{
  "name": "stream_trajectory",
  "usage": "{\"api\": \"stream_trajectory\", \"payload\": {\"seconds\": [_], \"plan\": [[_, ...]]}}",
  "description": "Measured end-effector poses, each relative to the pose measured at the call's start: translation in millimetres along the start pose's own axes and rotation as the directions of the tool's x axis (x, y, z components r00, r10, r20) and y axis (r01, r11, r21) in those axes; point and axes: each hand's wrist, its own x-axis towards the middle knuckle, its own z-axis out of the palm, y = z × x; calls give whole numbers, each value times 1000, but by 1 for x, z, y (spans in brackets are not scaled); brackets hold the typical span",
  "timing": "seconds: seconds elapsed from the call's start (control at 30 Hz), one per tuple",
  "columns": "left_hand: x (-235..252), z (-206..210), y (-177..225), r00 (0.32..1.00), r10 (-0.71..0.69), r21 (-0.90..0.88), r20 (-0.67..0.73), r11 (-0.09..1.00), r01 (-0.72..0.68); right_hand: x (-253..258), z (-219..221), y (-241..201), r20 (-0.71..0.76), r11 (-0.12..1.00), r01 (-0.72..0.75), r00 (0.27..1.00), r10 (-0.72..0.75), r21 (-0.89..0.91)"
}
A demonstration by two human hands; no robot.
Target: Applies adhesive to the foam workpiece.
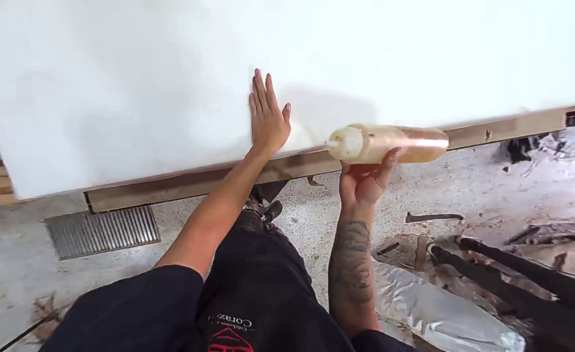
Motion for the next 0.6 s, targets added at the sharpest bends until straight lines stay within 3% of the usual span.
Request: {"api": "stream_trajectory", "payload": {"seconds": [0.07,0.13,0.3,0.43,0.6], "plan": [[-16,5,-3,999,40,171,36,984,-46,22,0,17,-8,994,9,1000,-10,-106],[-24,2,-4,997,50,230,58,971,-62,37,-5,33,-38,982,23,999,-30,-185],[-31,4,-4,996,83,247,26,965,-87,59,-16,63,-79,928,58,992,-94,-368],[-32,12,-5,997,55,302,-56,953,-35,77,-16,77,-83,897,159,974,-210,-413],[-33,16,-8,995,29,283,-91,959,-2,76,-4,88,5,747,255,948,-319,-614]]}}
